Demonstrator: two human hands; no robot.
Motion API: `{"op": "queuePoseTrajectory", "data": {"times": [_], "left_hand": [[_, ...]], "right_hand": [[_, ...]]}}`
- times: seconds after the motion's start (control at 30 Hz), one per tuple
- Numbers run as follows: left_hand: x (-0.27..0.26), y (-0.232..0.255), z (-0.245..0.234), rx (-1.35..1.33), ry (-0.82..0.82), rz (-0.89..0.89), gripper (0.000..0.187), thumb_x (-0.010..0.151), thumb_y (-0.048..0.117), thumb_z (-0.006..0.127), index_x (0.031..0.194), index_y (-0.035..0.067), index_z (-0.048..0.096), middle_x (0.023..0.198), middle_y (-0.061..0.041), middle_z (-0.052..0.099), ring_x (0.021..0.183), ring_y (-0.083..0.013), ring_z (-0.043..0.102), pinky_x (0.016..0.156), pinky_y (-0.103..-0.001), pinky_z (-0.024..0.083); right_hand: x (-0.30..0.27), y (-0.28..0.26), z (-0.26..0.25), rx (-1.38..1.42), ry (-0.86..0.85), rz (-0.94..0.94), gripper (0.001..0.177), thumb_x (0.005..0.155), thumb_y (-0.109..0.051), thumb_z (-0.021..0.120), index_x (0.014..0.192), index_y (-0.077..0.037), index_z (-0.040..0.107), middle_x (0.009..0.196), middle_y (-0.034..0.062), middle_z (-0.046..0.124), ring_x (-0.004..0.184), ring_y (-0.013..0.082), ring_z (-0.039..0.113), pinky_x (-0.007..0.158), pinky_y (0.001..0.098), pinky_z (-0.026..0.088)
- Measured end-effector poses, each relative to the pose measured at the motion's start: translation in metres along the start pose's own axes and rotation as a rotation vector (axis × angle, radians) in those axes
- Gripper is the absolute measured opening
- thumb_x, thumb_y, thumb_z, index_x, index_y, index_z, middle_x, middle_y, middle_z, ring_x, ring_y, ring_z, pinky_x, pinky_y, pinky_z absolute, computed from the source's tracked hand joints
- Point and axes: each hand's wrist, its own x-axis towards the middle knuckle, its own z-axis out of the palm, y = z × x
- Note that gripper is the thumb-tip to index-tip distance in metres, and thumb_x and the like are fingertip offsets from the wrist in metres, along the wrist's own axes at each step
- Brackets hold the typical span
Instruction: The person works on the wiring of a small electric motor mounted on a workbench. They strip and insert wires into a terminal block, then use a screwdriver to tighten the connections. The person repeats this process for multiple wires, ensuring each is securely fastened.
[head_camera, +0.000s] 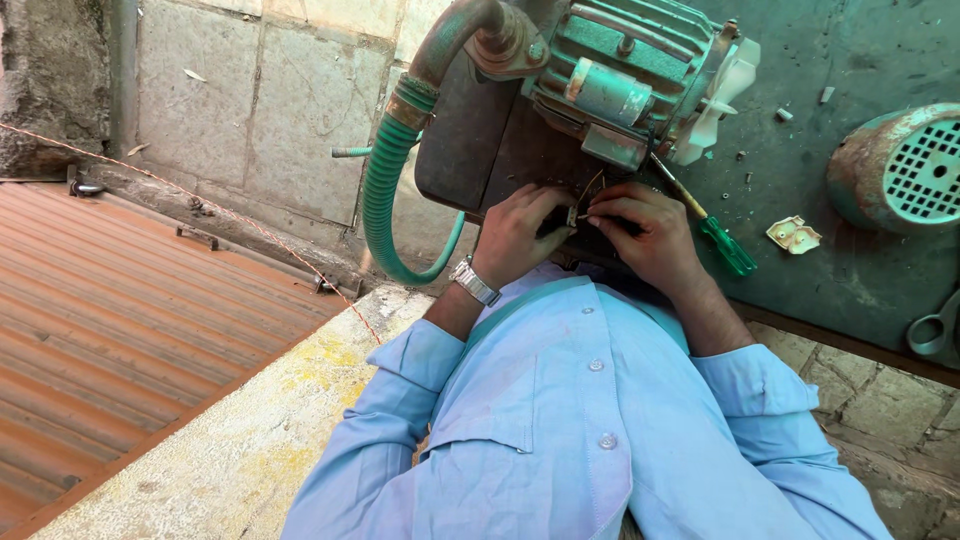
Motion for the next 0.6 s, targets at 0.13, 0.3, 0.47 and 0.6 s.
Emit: {"op": "queuePoseTrajectory", "data": {"times": [0.13,0.3,0.47,0.6], "left_hand": [[0.000,-0.008,0.001,-0.337,-0.053,-0.205,0.037,0.083,0.015,0.089,0.114,0.006,0.071,0.104,-0.009,0.078,0.088,-0.0172,0.077,0.079,-0.030,0.062],[0.006,-0.006,0.004,-0.882,-0.022,-0.367,0.035,0.090,0.006,0.080,0.122,-0.002,0.068,0.111,-0.008,0.076,0.101,-0.0122,0.072,0.088,-0.026,0.062],[0.009,-0.009,0.004,-0.991,-0.007,-0.423,0.035,0.092,0.004,0.079,0.124,-0.006,0.070,0.111,-0.012,0.077,0.101,-0.0134,0.073,0.088,-0.026,0.061],[0.009,-0.011,0.006,-1.054,-0.010,-0.442,0.035,0.093,0.005,0.077,0.125,-0.006,0.069,0.113,-0.014,0.077,0.102,-0.0152,0.074,0.090,-0.027,0.062]], "right_hand": [[0.002,-0.005,-0.002,-0.009,0.030,0.003,0.014,0.087,-0.006,0.080,0.100,-0.003,0.076,0.104,0.0124,0.074,0.095,0.0273,0.074,0.083,0.0367,0.058],[0.010,-0.019,-0.001,-0.035,0.061,0.017,0.013,0.088,-0.007,0.079,0.100,-0.003,0.077,0.100,0.0119,0.075,0.091,0.0271,0.074,0.078,0.0368,0.058],[0.017,-0.027,-0.004,-0.070,0.066,0.016,0.011,0.091,-0.009,0.077,0.100,-0.003,0.076,0.098,0.0104,0.075,0.089,0.0247,0.075,0.075,0.0353,0.059],[0.019,-0.028,-0.004,-0.136,0.078,-0.026,0.011,0.090,-0.011,0.078,0.099,-0.004,0.077,0.095,0.0084,0.076,0.085,0.0236,0.075,0.072,0.0353,0.059]]}}
